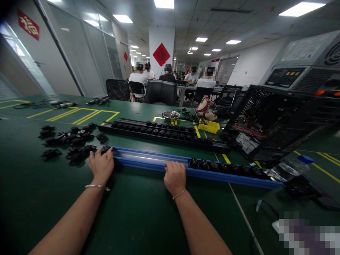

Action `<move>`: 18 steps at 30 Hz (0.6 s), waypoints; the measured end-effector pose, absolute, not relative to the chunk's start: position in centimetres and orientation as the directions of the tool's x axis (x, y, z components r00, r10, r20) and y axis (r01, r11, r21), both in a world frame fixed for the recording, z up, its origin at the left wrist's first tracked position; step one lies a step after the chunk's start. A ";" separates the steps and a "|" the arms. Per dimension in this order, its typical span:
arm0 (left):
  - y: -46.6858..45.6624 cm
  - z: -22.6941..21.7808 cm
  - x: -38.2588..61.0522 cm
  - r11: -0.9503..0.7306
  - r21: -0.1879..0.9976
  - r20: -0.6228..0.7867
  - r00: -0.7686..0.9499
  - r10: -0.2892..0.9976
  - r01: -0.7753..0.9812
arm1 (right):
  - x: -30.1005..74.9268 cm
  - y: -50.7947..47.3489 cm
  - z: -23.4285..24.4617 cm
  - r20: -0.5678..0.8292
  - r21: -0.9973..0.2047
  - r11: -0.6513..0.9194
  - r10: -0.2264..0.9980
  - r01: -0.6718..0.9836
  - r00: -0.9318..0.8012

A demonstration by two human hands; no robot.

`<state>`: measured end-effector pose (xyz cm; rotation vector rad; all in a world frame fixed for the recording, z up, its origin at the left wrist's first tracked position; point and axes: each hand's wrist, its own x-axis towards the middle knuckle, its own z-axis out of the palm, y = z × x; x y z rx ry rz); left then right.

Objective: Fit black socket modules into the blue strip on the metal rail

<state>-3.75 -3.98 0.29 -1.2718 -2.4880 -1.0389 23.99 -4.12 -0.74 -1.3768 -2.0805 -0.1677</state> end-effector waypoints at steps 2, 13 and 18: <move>-4.0 0.3 -3.7 0.409 0.507 0.417 -0.631 0.654 0.759 | 24.0 -4.1 -0.8 0.565 -0.227 0.446 0.785 0.866 -0.256; -4.0 0.4 -4.2 0.428 0.533 0.377 -0.658 0.652 0.730 | 24.0 -4.1 -0.7 0.574 -0.234 0.453 0.778 0.860 -0.254; -3.8 0.4 -4.6 0.416 0.589 0.404 -0.699 0.590 0.692 | 24.0 -4.1 -0.7 0.573 -0.226 0.450 0.779 0.864 -0.255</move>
